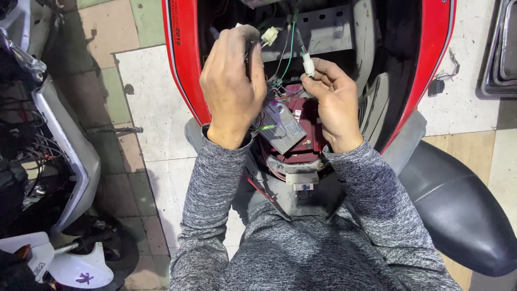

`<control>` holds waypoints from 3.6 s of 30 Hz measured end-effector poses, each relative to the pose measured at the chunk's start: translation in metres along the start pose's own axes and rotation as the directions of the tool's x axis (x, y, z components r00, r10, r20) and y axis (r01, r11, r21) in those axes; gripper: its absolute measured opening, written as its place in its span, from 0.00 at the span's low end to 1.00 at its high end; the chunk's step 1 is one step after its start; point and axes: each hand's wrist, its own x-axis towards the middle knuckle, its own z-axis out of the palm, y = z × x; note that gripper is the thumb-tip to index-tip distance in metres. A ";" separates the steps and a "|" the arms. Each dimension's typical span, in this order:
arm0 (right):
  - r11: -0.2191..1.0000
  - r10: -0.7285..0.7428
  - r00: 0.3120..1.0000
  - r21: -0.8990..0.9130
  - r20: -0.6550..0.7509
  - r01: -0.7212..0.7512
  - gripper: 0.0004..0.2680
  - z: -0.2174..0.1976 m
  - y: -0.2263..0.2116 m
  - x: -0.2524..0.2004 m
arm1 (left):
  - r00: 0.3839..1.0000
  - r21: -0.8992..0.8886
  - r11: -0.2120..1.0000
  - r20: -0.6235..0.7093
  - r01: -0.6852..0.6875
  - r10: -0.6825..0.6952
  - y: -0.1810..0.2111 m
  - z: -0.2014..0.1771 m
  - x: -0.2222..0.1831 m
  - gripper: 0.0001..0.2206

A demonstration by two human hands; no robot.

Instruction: Troubleshooting and repairing the electrical wiring harness of a motorcycle by checking and reconnecting various plugs and wires.

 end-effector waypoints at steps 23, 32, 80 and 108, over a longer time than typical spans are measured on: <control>0.923 -0.288 0.958 -0.265 0.008 0.280 0.12 0.001 0.008 0.001 | 0.980 -0.303 0.946 -0.119 0.115 -0.157 0.004 -0.007 -0.027 0.05; 0.915 -0.281 0.958 -0.288 0.055 0.284 0.10 0.004 -0.001 -0.004 | 0.983 -0.299 0.941 -0.047 0.158 -0.180 0.013 -0.017 -0.023 0.06; 0.688 -0.407 0.885 -0.563 0.225 0.459 0.07 0.024 -0.002 0.006 | 0.458 -0.230 0.869 0.775 -0.437 0.436 -0.050 0.014 0.082 0.09; 0.677 -0.357 0.893 -0.583 0.275 0.450 0.07 0.018 -0.015 -0.002 | 0.365 -0.218 0.907 0.862 -0.360 0.352 -0.052 0.023 0.085 0.09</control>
